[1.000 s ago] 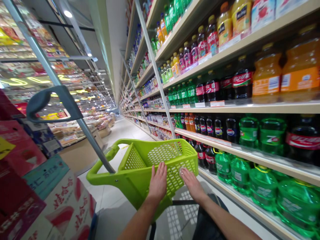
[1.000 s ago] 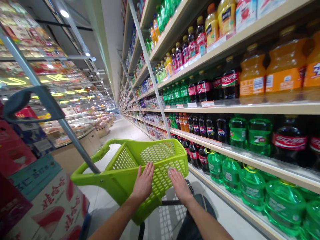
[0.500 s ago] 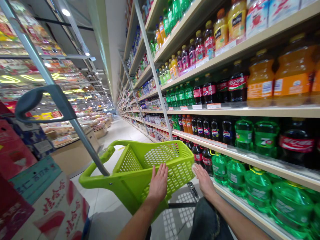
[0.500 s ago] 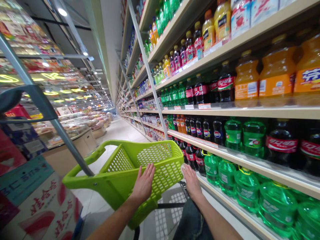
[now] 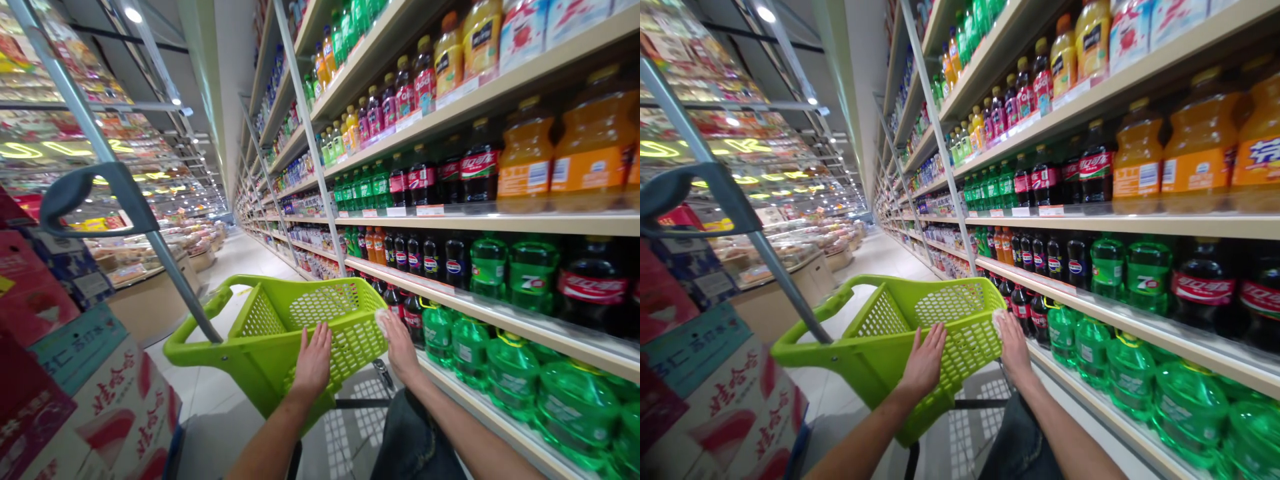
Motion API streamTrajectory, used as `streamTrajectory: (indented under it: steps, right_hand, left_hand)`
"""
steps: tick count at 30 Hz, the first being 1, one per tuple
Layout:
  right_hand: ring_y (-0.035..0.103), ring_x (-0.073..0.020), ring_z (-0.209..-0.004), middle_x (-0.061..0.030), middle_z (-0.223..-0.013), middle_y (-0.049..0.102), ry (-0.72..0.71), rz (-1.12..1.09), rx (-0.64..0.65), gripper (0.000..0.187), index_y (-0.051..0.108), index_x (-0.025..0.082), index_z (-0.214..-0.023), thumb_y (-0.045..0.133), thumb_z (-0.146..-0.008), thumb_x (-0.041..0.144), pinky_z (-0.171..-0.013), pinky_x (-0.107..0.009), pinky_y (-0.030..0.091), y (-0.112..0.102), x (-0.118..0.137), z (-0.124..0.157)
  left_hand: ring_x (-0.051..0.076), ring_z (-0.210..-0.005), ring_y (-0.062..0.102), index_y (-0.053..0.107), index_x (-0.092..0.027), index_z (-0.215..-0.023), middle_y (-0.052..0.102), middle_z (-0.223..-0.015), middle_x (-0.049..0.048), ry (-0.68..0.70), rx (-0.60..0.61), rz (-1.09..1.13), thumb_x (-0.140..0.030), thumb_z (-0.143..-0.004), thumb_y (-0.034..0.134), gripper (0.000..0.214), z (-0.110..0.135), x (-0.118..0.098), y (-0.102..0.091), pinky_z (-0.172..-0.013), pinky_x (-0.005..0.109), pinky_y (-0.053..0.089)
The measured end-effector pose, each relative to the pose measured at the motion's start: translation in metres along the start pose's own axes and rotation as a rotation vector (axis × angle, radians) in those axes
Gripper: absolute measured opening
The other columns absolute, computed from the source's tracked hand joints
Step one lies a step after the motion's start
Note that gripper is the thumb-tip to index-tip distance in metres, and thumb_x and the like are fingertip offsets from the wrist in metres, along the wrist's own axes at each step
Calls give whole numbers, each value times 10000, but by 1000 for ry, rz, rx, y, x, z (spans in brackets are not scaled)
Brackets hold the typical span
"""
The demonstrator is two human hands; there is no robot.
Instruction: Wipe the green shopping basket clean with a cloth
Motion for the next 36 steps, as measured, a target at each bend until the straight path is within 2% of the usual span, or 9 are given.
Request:
streamTrajectory:
  steps: [3,8,10,13,16,22,28,33,36]
  right_hand:
    - [238,-209,-1294,-105,-1368,361,-42,-22,20,523,392,143,-1297,309,-793,32,-1020,-442,306,12,29,-13]
    - [336,-179,-1250,-71,-1267,499,-38,-16,195,566,470,210,-1243,272,-765,-19,-966,-410,377,45,40,40]
    - [309,-188,-1264,-74,-1300,463,-49,-48,169,553,434,210,-1273,281,-783,4,-973,-423,369,38,47,37]
    - [230,-204,-1298,-99,-1370,361,-92,-98,79,530,356,170,-1323,292,-814,37,-1011,-447,315,23,69,-2]
    - [215,-191,-1303,-90,-1369,366,-119,-88,54,559,327,185,-1338,283,-807,13,-1014,-444,307,27,85,-24]
    - [290,-180,-1274,-48,-1325,435,-225,-55,208,626,348,234,-1324,273,-766,-38,-969,-414,375,45,98,24]
    - [200,-205,-1307,-91,-1380,343,-230,-111,114,555,333,179,-1335,303,-807,9,-1020,-451,304,32,143,-22]
    - [291,-186,-1274,-88,-1305,455,-347,-96,202,614,348,197,-1325,292,-766,-51,-965,-422,378,51,154,16]
    - [281,-196,-1279,-82,-1328,427,-342,-127,201,579,358,194,-1320,308,-784,-18,-977,-427,367,42,166,13]
  left_hand:
    - [201,-1342,83,206,-96,-1355,138,-1454,97,3,22,18,-117,-724,317,641,3,-1,0,-1085,499,59]
    - [201,-1341,92,198,-107,-1358,139,-1452,97,14,27,-32,-113,-719,320,650,14,7,3,-1082,502,78]
    - [202,-1339,105,205,-112,-1357,155,-1448,99,22,1,-42,-112,-722,321,645,16,11,3,-1081,502,95]
    - [195,-1338,109,215,-119,-1354,163,-1448,91,32,-49,-27,-121,-749,298,611,17,12,1,-1081,498,107]
    - [190,-1335,124,237,-126,-1347,185,-1445,84,20,-68,-15,-131,-772,277,576,20,13,4,-1083,493,110]
    - [194,-1336,123,234,-120,-1347,191,-1444,87,23,-61,-34,-155,-772,301,580,38,29,20,-1083,489,121]
    - [194,-1341,102,203,-120,-1357,167,-1450,82,-27,-135,-65,-129,-757,304,608,50,54,3,-1079,495,110]
    - [192,-1337,130,239,-125,-1348,190,-1443,78,-91,-138,-101,-145,-774,295,578,70,80,5,-1078,481,123]
    - [192,-1335,143,243,-136,-1348,206,-1440,77,-103,-171,-114,-177,-784,312,571,80,90,10,-1077,470,129]
Point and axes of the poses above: each hand's wrist, its own z-axis away from the middle knuckle, its own y-axis out of the palm, x = y × z, the point moved 8 cm from there along -z, towards the middle knuckle
